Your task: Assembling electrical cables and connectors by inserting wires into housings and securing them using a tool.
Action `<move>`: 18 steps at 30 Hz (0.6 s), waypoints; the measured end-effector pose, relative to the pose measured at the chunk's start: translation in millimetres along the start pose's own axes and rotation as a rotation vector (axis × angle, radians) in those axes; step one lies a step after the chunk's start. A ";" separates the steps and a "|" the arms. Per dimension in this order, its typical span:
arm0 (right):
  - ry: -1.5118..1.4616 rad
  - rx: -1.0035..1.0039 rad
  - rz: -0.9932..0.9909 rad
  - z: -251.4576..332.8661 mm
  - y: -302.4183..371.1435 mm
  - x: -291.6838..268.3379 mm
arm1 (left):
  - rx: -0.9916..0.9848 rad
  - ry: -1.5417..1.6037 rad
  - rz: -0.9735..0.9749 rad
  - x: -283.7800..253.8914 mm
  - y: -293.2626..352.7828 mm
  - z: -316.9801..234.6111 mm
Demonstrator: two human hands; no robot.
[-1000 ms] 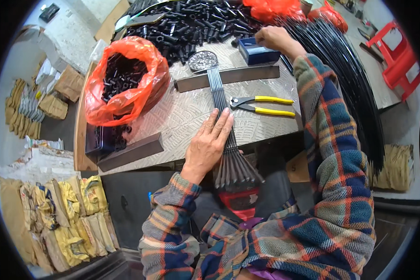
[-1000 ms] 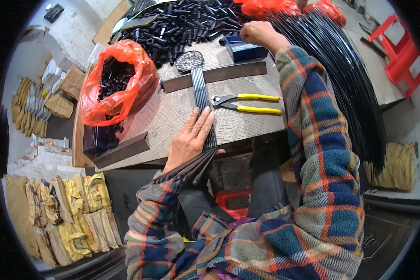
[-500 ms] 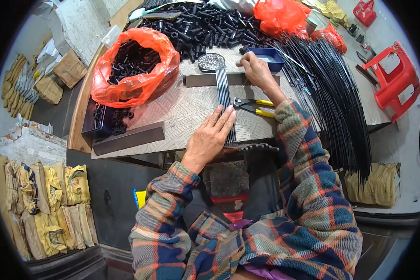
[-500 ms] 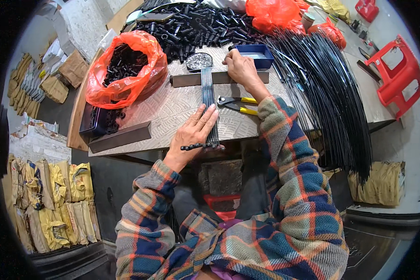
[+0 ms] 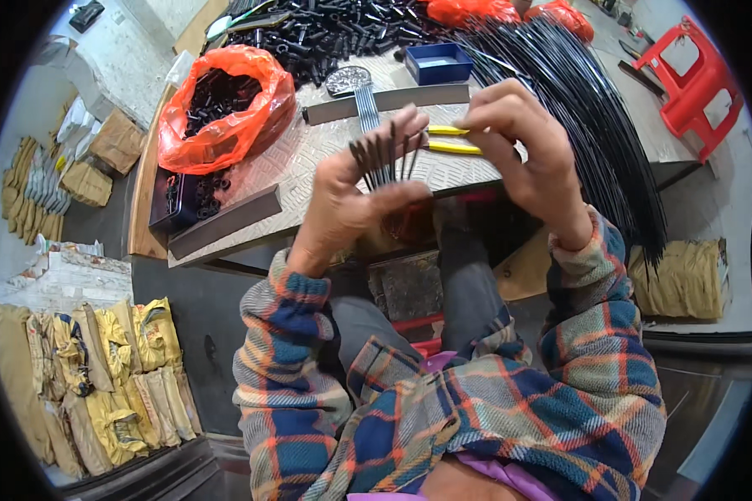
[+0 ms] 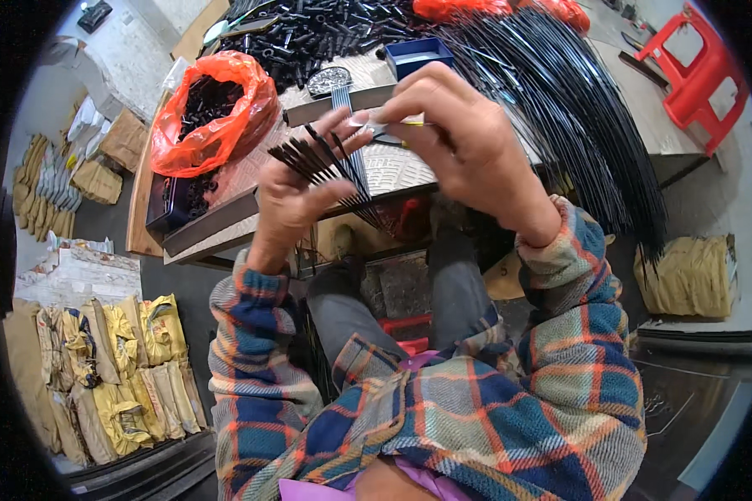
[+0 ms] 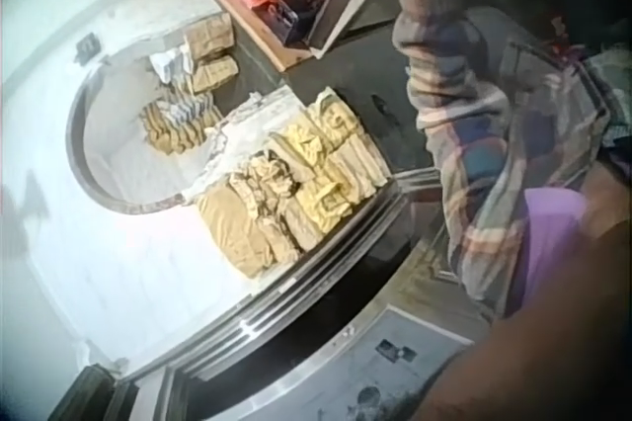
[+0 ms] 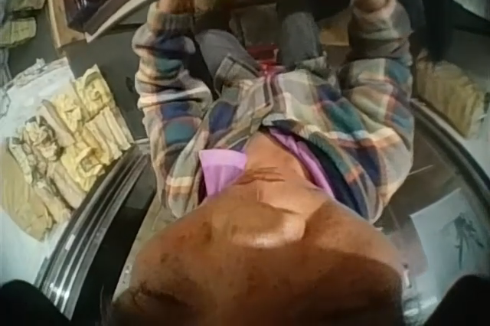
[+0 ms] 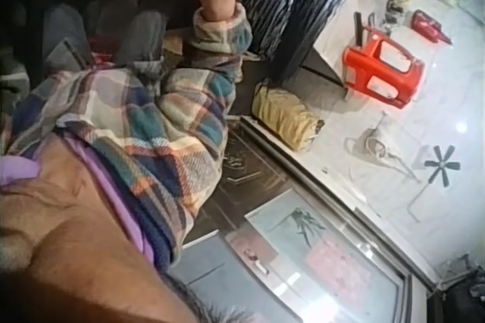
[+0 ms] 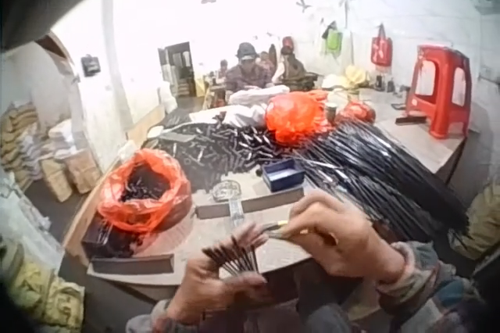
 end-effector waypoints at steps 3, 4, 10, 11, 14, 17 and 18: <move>0.043 -0.109 -0.128 13.4 0.0 -0.7 | 0.008 -0.032 -0.033 6.8 -10.4 -22.8; 0.115 -0.112 -0.145 11.8 2.1 -0.8 | 0.019 -0.125 -0.027 8.4 -12.0 -28.2; 0.045 -0.013 -0.185 11.6 3.0 12.4 | -0.045 -0.163 -0.087 7.1 -2.9 -35.4; -0.088 0.020 -0.185 10.3 3.8 13.8 | -0.036 -0.167 -0.084 7.6 -3.3 -35.5; -0.147 0.058 -0.209 12.0 7.8 15.4 | -0.025 -0.241 -0.089 10.1 -5.3 -36.8; -0.133 0.037 -0.245 11.8 6.8 15.6 | -0.032 -0.255 -0.096 10.4 -6.3 -38.0; -0.136 0.049 -0.251 11.9 6.1 16.0 | -0.041 -0.273 -0.083 9.4 -6.2 -38.2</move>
Point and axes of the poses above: each hand's wrist, its own y-axis away from the middle knuckle, its own x-axis out of the palm, z = x × y, the point moved 3 cm from there along -y, towards the middle knuckle, and after that the axes turned 4 degrees about z, right-handed, at the moved point
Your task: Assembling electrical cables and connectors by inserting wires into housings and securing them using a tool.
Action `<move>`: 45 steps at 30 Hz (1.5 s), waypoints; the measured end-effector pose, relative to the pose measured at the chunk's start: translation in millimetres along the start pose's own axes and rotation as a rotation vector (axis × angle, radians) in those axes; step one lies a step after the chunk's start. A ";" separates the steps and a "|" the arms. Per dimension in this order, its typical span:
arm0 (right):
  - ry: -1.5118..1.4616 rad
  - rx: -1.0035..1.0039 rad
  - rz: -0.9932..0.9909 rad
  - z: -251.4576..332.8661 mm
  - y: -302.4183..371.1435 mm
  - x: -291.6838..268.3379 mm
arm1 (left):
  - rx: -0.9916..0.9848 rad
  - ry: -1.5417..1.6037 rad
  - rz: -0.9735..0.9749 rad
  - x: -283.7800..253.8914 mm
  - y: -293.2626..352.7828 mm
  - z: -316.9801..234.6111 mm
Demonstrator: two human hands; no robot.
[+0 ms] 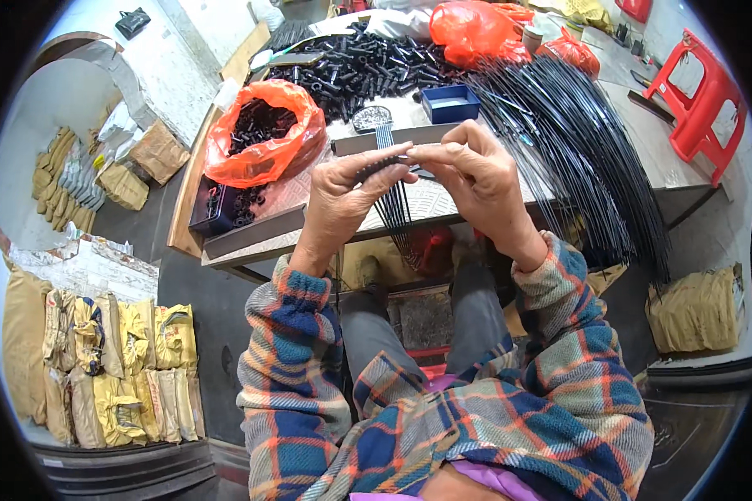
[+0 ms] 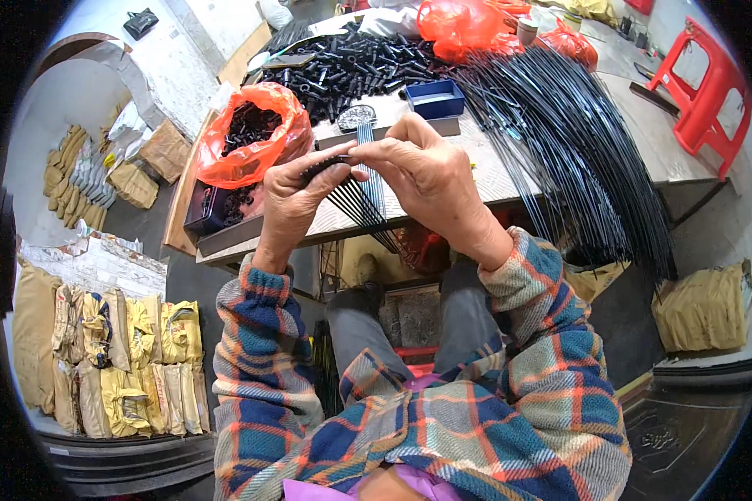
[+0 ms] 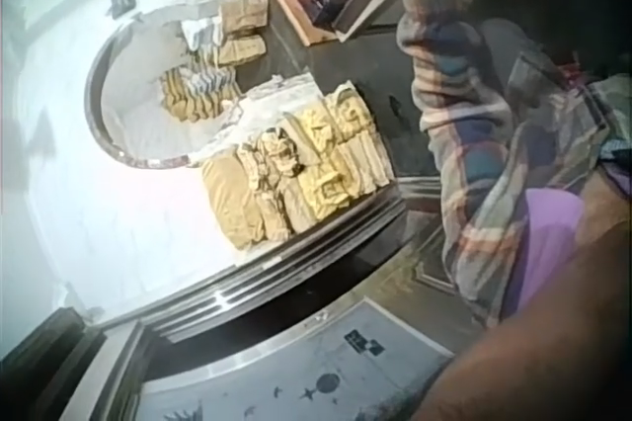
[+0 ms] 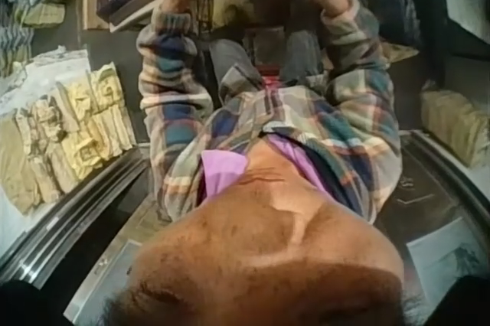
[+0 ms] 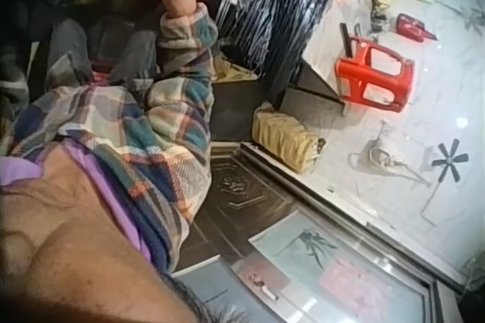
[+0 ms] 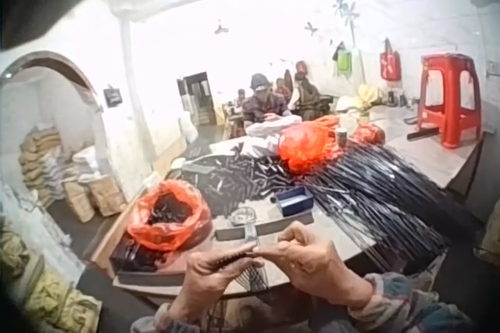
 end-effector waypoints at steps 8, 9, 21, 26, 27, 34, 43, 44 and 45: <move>0.148 -0.069 0.038 3.8 0.2 -4.6 | -0.028 0.055 0.011 -0.3 -1.8 2.4; 0.203 -0.033 0.069 6.7 -0.2 -4.2 | -0.013 0.070 0.019 -1.3 -1.2 2.1; 0.119 -0.068 0.077 1.1 -3.1 -1.5 | -0.010 0.060 0.035 -4.7 -0.2 5.8; 0.200 -0.084 0.098 6.8 -4.3 -6.2 | -0.009 0.041 0.030 -4.9 -2.1 8.0; 0.316 -0.141 0.121 10.7 -5.8 -6.9 | -0.011 0.058 0.030 -5.5 -1.7 7.5; 0.258 -0.368 0.181 6.8 -22.0 -14.0 | 0.007 -0.073 0.129 -7.6 -4.4 6.9; 0.263 -0.336 0.281 12.9 -26.9 -8.4 | 0.114 -0.277 0.192 -11.8 -4.1 4.3; 0.251 -0.274 0.259 11.7 -26.4 -6.8 | 0.106 -0.321 0.194 -12.9 -3.4 4.1; 0.246 -0.276 0.261 11.3 -26.8 -7.0 | 0.103 -0.323 0.189 -14.3 -3.5 4.2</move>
Point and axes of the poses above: each hand's wrist, its own y-axis away from the middle knuckle, its own x-axis out of the palm, z = x × y, the point moved 3 cm from there along -y, towards the middle knuckle, and after that the axes turned 4 degrees about z, right-handed, at the moved point
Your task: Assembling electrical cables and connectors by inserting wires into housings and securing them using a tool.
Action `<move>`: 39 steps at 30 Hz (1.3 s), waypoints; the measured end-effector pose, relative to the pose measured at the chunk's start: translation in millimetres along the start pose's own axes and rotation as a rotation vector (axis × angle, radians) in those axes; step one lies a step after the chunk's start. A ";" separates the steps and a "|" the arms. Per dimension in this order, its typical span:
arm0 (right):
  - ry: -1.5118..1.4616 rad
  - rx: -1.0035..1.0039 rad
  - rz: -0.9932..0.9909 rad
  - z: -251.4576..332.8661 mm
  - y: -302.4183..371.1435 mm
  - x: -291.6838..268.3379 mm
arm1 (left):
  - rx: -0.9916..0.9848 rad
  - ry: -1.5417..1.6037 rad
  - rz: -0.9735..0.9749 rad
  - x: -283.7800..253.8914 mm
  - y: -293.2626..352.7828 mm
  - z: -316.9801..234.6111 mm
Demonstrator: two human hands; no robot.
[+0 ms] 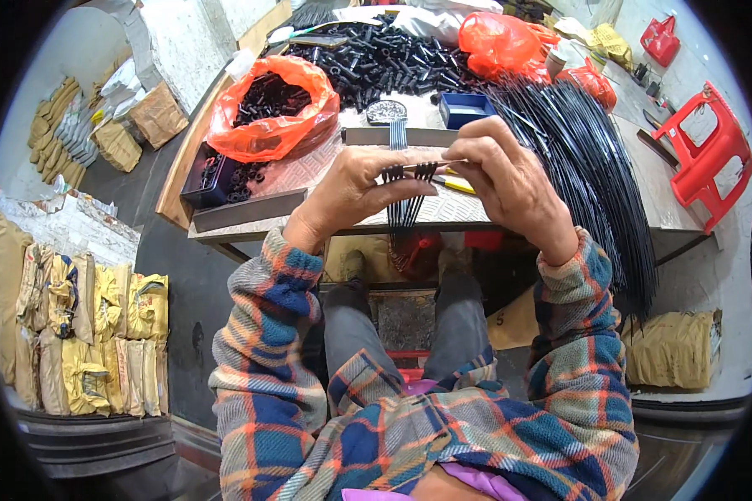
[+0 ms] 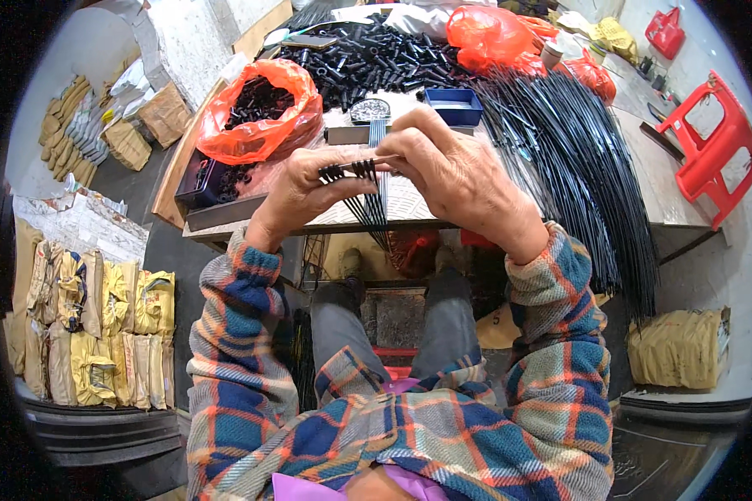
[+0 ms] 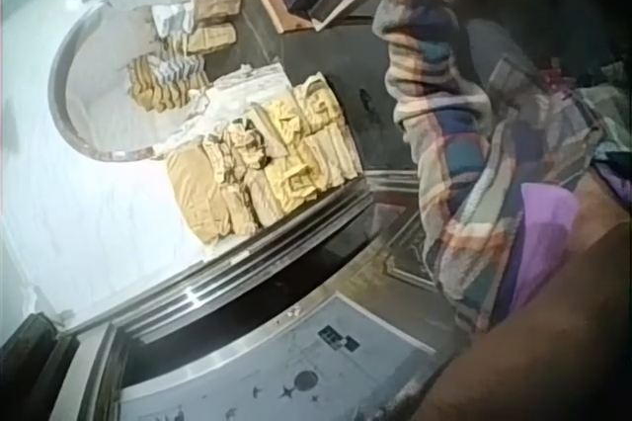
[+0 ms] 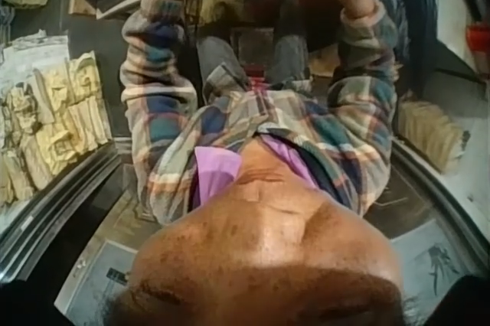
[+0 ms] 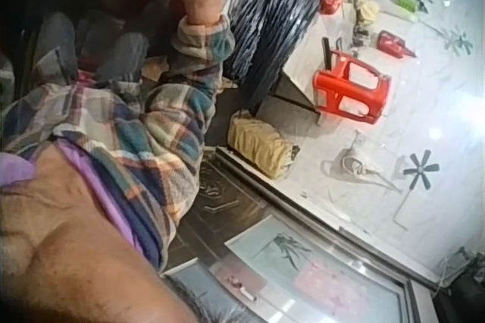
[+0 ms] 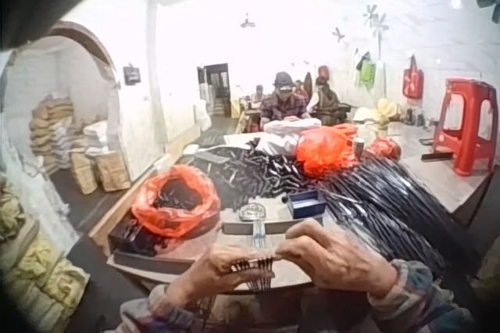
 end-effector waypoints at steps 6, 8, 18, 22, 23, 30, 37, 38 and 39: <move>0.004 -0.111 0.074 7.2 -5.0 -3.6 | 0.201 -0.276 -0.051 -1.8 0.6 2.9; -0.019 -0.081 0.066 7.7 -4.4 -0.8 | 0.196 -0.247 -0.059 -1.2 1.3 5.4; -0.211 0.041 0.144 1.3 -10.6 1.1 | 0.233 -0.290 -0.075 -2.3 4.1 5.7; 0.002 -0.206 0.162 0.7 -14.5 -2.7 | 0.204 -0.288 -0.061 -4.3 3.4 6.1; -0.024 -0.206 0.158 -1.2 -13.5 -2.2 | 0.202 -0.286 -0.058 -3.6 2.7 5.8; -0.157 -0.005 0.062 -0.3 -5.1 7.1 | 0.237 -0.338 -0.099 1.1 -1.4 5.7; -0.010 -0.043 0.045 16.0 -14.3 11.4 | 0.280 -0.549 -0.126 5.8 1.9 27.3; 0.050 -0.081 0.090 14.4 -16.0 12.0 | 0.088 -0.703 0.017 11.3 -0.3 21.1; 0.111 -0.118 0.137 13.1 -16.1 11.4 | 0.070 -0.753 0.083 20.1 1.6 21.7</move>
Point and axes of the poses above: each hand's wrist, its own y-axis away from the middle knuckle, its own x-axis out of the palm, z = x × y, the point moved 3 cm from there along -y, towards the middle knuckle, and after that the axes turned 4 degrees about z, right-handed, at the moved point
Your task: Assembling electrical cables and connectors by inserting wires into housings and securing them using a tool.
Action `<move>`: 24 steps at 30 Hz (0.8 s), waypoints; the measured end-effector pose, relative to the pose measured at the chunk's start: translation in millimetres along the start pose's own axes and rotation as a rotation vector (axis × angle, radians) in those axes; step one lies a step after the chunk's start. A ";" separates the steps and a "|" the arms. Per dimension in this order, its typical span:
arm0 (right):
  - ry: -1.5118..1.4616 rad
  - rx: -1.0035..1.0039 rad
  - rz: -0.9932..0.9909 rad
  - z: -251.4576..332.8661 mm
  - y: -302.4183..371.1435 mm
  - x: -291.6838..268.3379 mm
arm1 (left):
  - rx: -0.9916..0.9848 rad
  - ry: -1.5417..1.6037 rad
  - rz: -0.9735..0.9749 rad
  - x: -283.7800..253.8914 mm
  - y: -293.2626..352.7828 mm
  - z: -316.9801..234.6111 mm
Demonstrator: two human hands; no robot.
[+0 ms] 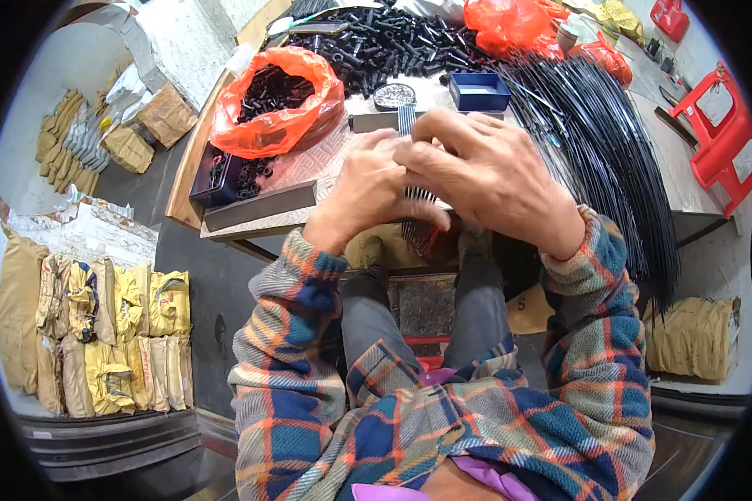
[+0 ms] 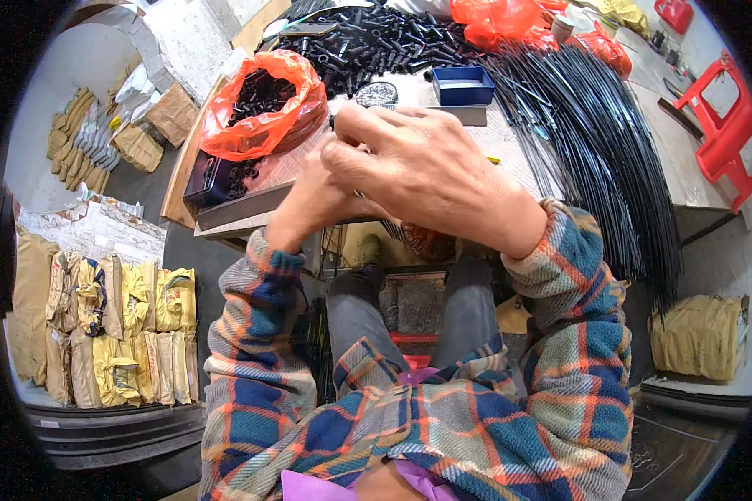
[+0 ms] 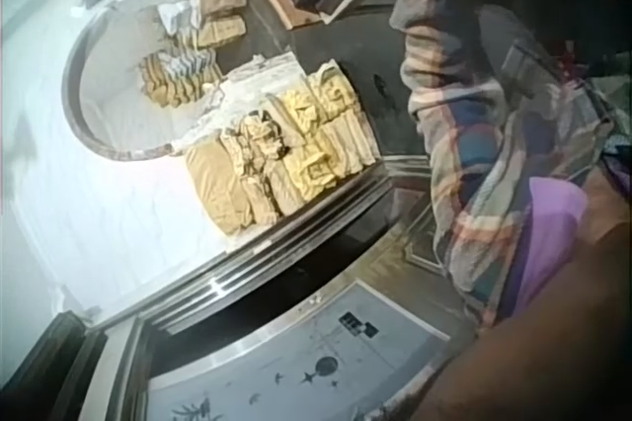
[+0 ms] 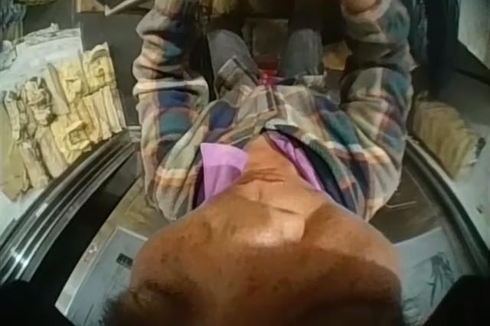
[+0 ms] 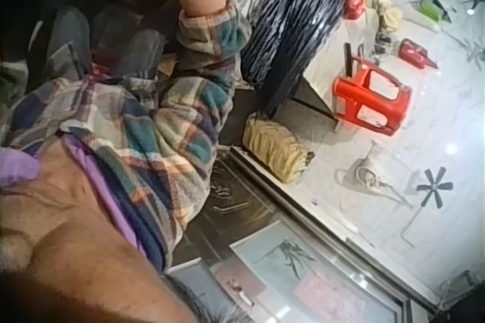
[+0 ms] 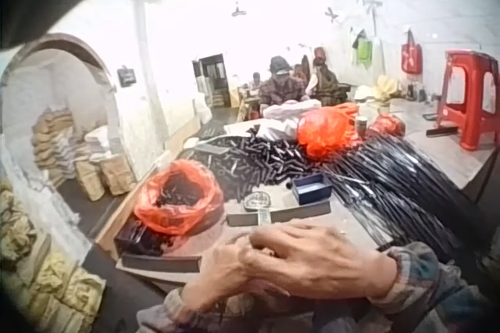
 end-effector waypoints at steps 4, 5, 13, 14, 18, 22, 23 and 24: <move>-0.037 -0.063 0.106 17.4 6.9 -16.0 | -0.129 0.211 0.147 69.2 40.2 19.4; -0.100 -0.085 0.135 24.5 9.7 -20.1 | -0.084 -0.059 0.272 89.7 47.9 21.5; -0.255 -0.181 0.251 86.8 54.3 -117.0 | -0.073 0.010 -0.280 83.6 58.3 -27.6; -0.142 -0.195 0.136 102.0 78.1 -162.1 | -0.026 0.156 -0.367 67.1 43.1 -53.6; -0.560 -0.280 -0.378 116.2 189.7 -244.0 | 0.008 0.307 -0.324 38.1 70.7 -91.4; -0.162 0.446 -0.052 126.2 192.7 -193.4 | 0.083 -0.023 -0.188 -10.8 54.7 -58.6; -0.569 0.576 0.213 109.3 190.9 -169.4 | 0.126 -0.118 -0.127 -11.2 53.3 -35.4; -0.546 0.712 0.339 104.6 183.5 -128.7 | 0.136 -0.240 -0.043 -15.5 64.0 -16.3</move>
Point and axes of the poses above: each hand's wrist, its own y-axis away from the middle knuckle, its own x-axis out of the palm, z = x × y, the point moved 3 cm from there along -y, towards the middle knuckle, and after that the axes turned 4 degrees about z, right-handed, at the moved point
